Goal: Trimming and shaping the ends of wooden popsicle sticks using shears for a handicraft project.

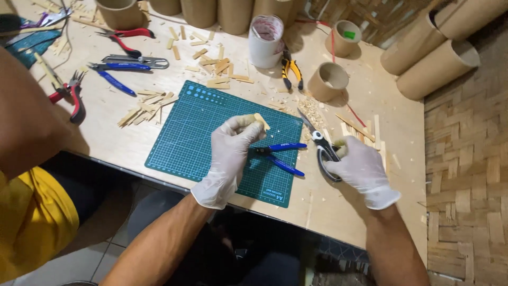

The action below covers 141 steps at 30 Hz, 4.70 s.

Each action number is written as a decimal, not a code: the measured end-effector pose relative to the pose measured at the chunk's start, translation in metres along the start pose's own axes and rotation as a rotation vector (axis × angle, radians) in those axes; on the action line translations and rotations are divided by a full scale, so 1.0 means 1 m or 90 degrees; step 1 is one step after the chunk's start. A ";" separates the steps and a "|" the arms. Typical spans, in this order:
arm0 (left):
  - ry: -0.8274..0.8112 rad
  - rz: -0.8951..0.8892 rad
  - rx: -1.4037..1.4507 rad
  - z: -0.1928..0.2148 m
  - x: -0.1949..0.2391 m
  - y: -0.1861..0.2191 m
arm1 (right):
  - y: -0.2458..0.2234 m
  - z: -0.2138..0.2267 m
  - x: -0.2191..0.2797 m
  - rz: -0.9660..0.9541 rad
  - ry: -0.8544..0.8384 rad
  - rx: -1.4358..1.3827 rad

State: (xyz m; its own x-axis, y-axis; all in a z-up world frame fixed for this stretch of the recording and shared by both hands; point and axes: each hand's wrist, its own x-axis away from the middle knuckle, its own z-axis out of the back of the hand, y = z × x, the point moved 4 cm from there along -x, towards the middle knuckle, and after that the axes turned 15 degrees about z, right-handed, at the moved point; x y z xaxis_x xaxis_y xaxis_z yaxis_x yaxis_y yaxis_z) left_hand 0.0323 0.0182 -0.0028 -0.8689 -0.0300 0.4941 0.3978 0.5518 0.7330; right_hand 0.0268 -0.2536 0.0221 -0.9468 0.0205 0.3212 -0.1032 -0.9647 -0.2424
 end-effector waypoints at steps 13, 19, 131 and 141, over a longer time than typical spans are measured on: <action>-0.064 0.050 -0.050 -0.011 0.011 0.007 | -0.037 -0.023 0.030 0.085 -0.012 -1.233; -0.044 0.040 -0.019 -0.007 0.011 0.015 | -0.079 -0.020 0.034 0.345 -0.034 -1.023; 0.001 -0.057 -0.133 -0.023 0.026 -0.003 | -0.085 -0.050 0.027 0.431 0.043 -0.710; 0.017 -0.045 -0.155 -0.026 0.021 -0.006 | -0.081 -0.044 0.024 0.443 -0.086 -0.789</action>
State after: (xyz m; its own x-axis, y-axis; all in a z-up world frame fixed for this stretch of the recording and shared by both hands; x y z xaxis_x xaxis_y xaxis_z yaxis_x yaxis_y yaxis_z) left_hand 0.0197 -0.0073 0.0156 -0.8906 -0.0848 0.4468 0.3977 0.3313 0.8556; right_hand -0.0013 -0.1631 0.0097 -0.8860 -0.4459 -0.1270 0.1004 0.0828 -0.9915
